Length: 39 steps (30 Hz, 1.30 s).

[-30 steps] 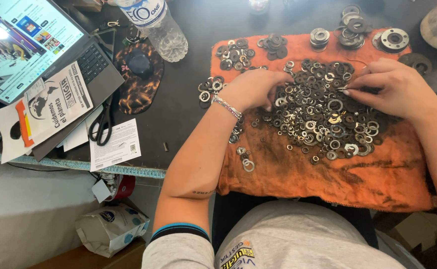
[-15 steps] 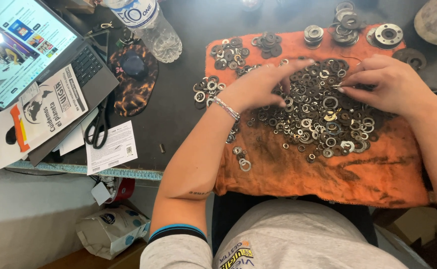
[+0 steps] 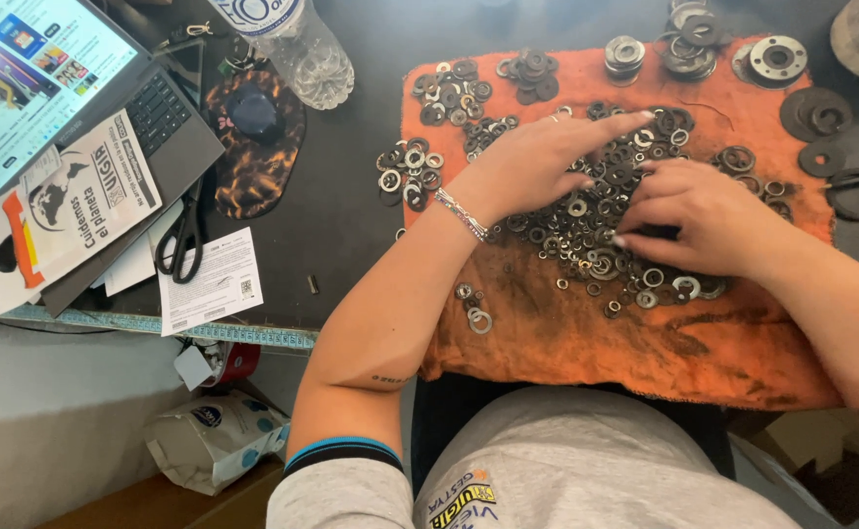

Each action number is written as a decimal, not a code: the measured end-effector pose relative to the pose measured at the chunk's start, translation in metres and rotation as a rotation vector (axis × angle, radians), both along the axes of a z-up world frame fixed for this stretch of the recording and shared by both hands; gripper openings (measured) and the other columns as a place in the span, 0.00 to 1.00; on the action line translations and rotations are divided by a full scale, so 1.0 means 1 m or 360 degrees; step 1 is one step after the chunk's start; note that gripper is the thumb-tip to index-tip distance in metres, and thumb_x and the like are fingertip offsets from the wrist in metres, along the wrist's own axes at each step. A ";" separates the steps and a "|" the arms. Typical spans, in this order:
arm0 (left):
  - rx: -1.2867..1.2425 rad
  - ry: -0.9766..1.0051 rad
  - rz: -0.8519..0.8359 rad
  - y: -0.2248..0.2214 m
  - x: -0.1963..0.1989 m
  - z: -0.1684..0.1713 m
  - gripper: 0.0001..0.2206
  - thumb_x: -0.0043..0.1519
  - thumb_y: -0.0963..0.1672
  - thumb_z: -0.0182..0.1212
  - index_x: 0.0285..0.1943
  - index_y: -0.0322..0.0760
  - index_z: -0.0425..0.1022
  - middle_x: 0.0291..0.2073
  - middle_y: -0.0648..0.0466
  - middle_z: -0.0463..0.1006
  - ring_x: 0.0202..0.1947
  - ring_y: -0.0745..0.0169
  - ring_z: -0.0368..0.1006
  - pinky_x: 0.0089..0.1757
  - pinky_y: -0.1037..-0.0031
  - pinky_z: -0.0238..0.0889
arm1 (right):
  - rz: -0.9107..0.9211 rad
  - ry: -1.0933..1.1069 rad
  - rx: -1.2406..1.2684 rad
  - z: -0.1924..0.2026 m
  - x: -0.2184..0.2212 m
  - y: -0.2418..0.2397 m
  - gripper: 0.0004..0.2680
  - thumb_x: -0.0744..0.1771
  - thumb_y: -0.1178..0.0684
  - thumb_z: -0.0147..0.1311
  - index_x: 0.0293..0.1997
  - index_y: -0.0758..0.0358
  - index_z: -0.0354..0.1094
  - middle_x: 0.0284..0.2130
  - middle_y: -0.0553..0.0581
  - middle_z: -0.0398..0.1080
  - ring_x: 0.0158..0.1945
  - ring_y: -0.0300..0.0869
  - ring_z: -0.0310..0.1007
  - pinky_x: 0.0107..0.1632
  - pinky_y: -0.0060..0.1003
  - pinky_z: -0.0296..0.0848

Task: Sorting various sizes and types of metal washers and small hardware components from a large pile on a workbench.

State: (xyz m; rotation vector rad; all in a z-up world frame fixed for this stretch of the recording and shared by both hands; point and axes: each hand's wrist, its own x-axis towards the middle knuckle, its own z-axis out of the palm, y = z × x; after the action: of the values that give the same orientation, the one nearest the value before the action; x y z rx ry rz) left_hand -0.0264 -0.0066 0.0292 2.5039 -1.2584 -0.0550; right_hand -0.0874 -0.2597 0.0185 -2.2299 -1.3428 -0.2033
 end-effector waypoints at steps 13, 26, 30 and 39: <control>0.0209 0.0067 -0.0078 -0.018 -0.021 0.011 0.43 0.60 0.49 0.75 0.78 0.73 0.45 0.39 0.53 0.71 0.43 0.53 0.74 0.43 0.63 0.68 | -0.0416 -0.0298 -0.0055 -0.012 0.021 -0.040 0.06 0.66 0.54 0.67 0.33 0.59 0.73 0.33 0.53 0.70 0.37 0.49 0.71 0.45 0.44 0.71; 0.0127 -0.0030 -0.0072 -0.023 -0.025 0.008 0.40 0.58 0.49 0.76 0.76 0.62 0.52 0.39 0.54 0.75 0.42 0.53 0.75 0.38 0.59 0.69 | -0.0304 -0.0369 -0.0093 -0.015 0.025 -0.042 0.07 0.66 0.53 0.68 0.32 0.59 0.72 0.29 0.53 0.67 0.35 0.50 0.69 0.46 0.46 0.71; 0.0026 0.0319 -0.0166 -0.019 -0.026 0.019 0.37 0.58 0.38 0.63 0.74 0.60 0.51 0.37 0.74 0.83 0.48 0.60 0.69 0.41 0.62 0.68 | -0.0272 -0.0368 -0.0109 -0.014 0.025 -0.042 0.04 0.66 0.52 0.67 0.35 0.55 0.75 0.30 0.52 0.68 0.37 0.48 0.71 0.48 0.45 0.73; 0.0007 0.0228 -0.0200 -0.020 -0.019 0.001 0.37 0.59 0.42 0.70 0.74 0.61 0.52 0.37 0.74 0.85 0.48 0.62 0.72 0.40 0.63 0.69 | -0.0269 -0.0403 -0.0119 -0.019 0.026 -0.045 0.04 0.66 0.51 0.66 0.36 0.55 0.75 0.32 0.49 0.69 0.38 0.47 0.71 0.48 0.45 0.74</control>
State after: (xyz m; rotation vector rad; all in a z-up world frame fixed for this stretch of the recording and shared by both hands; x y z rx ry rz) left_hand -0.0449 -0.0266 0.0307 2.3746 -1.3553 -0.2625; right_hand -0.0615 -0.3050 -0.0003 -2.4466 -1.3056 -0.5193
